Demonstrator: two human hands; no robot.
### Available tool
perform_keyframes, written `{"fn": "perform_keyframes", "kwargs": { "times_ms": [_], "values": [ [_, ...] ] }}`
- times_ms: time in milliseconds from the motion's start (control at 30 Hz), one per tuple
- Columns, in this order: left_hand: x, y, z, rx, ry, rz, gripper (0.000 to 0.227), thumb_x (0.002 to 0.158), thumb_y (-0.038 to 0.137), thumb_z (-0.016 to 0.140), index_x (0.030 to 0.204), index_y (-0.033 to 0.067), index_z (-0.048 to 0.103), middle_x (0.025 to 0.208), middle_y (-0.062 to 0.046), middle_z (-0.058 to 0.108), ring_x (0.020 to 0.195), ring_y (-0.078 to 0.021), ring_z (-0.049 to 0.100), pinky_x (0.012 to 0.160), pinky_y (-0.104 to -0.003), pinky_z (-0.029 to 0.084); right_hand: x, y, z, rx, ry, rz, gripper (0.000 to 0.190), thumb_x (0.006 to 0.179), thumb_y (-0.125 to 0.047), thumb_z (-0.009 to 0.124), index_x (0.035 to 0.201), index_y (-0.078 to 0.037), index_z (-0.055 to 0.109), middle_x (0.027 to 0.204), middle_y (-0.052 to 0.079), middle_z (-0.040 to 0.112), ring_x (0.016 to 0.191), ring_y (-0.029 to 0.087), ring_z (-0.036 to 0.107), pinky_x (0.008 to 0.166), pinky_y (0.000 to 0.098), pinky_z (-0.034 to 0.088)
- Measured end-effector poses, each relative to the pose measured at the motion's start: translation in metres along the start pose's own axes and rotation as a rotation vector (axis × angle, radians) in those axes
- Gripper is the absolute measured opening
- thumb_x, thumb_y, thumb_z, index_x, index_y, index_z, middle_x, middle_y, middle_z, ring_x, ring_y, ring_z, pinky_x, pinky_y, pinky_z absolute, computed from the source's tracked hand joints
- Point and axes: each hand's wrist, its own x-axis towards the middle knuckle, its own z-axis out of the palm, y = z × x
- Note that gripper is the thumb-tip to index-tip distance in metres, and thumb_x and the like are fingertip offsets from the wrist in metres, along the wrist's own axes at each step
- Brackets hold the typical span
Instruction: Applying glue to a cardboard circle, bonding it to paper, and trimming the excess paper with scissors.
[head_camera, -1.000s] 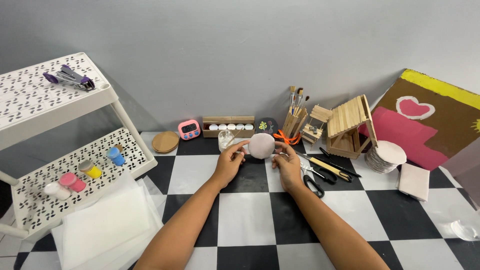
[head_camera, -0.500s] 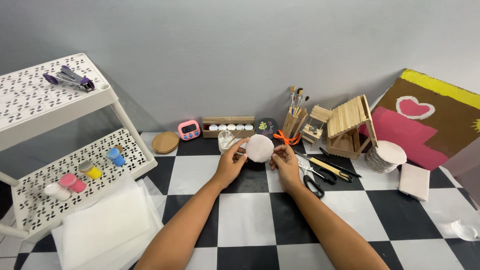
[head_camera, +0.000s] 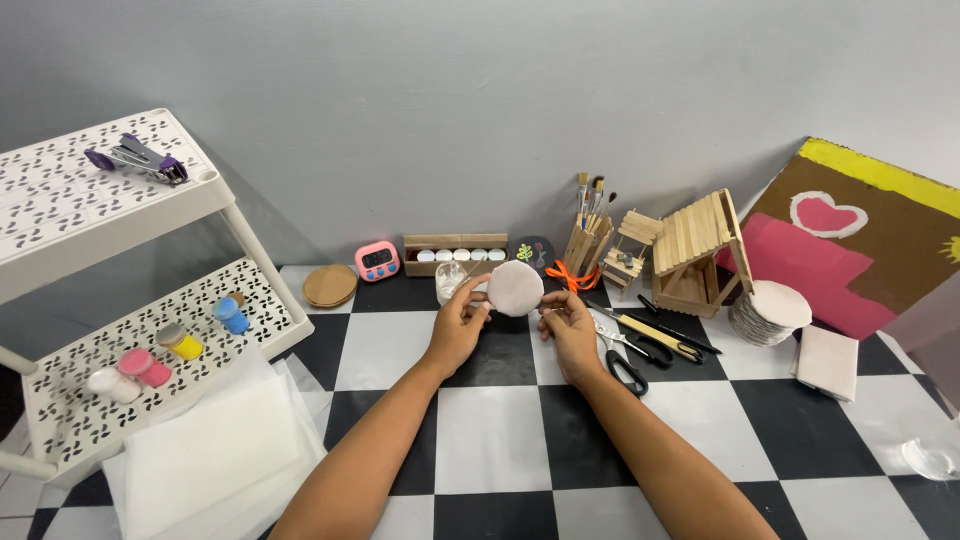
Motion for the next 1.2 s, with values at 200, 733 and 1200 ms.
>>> {"fn": "perform_keyframes", "kwargs": {
  "times_ms": [200,733,1200],
  "values": [
    [0.003,-0.009,0.002,-0.014,-0.015,-0.039,0.046,0.095,-0.003,0.049,0.137,0.0116,0.061,0.103,-0.012,0.075,0.083,-0.017,0.068,0.076,-0.027,0.058,-0.009,-0.021,0.007,0.01,0.016,-0.02,0.034,0.091,0.009,0.051,0.123,0.0,0.059,0.091,0.013,0.058,0.066,0.014,0.059,0.048,0.022,0.052],
    [0.001,-0.006,-0.001,-0.011,-0.005,-0.017,0.048,0.096,0.005,0.056,0.144,0.0129,0.055,0.1,-0.014,0.072,0.081,-0.019,0.068,0.072,-0.031,0.058,0.002,0.009,0.0,-0.057,-0.073,0.014,0.019,0.081,0.016,0.053,0.078,0.001,0.065,0.077,0.011,0.061,0.063,0.014,0.06,0.049,0.0238,0.049],
    [0.0,-0.011,0.004,0.076,-0.053,-0.007,0.043,0.095,0.011,0.063,0.137,0.017,0.064,0.094,-0.01,0.072,0.078,-0.0155,0.064,0.069,-0.03,0.055,-0.004,-0.004,0.003,0.016,-0.069,0.031,0.027,0.09,0.003,0.064,0.117,-0.002,0.062,0.089,0.007,0.061,0.058,0.009,0.053,0.045,0.0175,0.045]
  ]
}}
